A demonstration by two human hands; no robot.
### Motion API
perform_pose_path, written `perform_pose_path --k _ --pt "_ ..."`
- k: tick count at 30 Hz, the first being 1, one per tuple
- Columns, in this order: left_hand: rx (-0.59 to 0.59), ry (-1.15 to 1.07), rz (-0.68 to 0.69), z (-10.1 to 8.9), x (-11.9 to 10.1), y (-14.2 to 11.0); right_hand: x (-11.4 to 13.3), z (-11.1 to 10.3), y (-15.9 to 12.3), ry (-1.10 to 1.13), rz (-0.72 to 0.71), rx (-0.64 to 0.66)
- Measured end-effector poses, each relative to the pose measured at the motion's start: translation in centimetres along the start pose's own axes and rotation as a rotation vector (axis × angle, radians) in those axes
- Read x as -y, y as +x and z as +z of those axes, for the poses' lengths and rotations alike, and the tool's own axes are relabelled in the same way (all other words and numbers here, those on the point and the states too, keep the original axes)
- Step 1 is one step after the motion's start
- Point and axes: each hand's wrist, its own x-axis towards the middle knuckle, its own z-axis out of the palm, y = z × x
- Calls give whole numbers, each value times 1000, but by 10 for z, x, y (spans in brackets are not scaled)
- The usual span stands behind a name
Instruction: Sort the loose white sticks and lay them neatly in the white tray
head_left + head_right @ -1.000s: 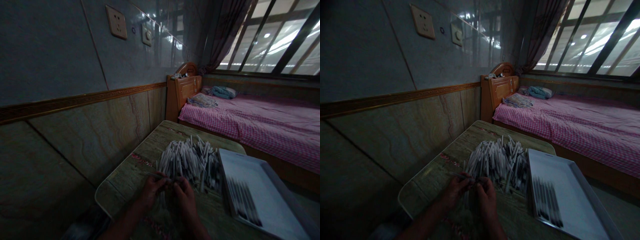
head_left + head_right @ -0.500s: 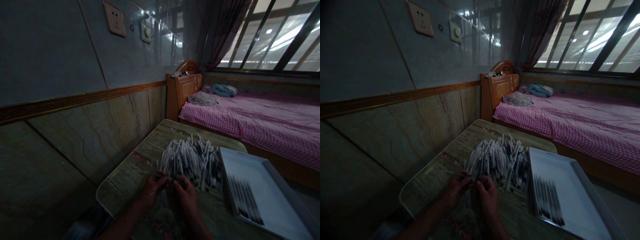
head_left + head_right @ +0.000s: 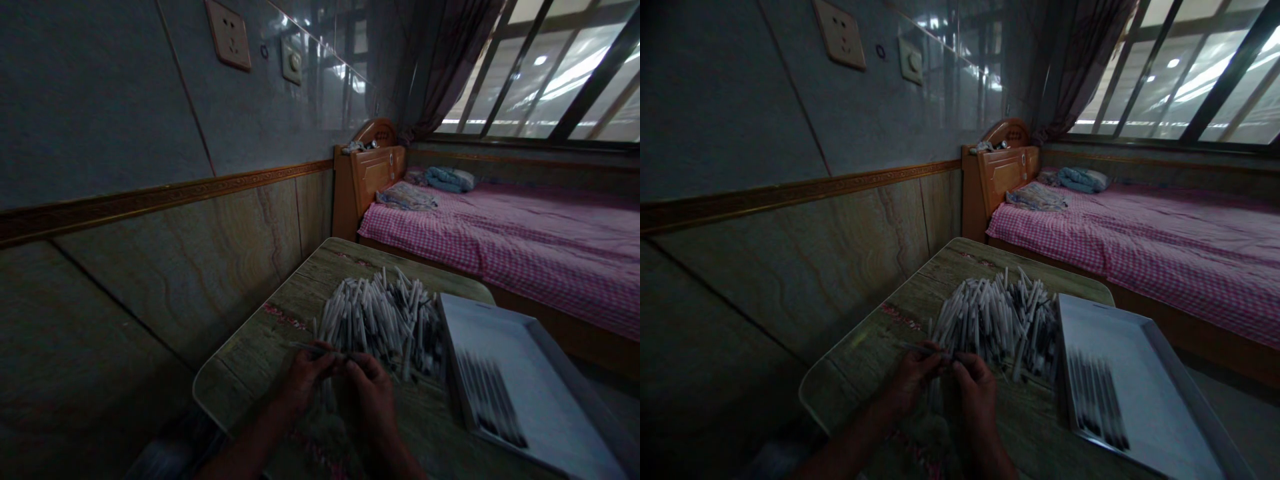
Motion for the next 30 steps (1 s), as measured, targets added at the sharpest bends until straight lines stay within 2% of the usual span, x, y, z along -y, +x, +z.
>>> perform_pose_path --k 8,20,30 --pt "-28 -28 -6 7 -6 -4 -3 -1 2 35 6 -21" --pt "-30 -38 -9 6 -3 -2 -2 -1 2 -1 -13 -61" --pt "-27 -22 6 3 0 1 -8 -3 7 29 -7 -34"
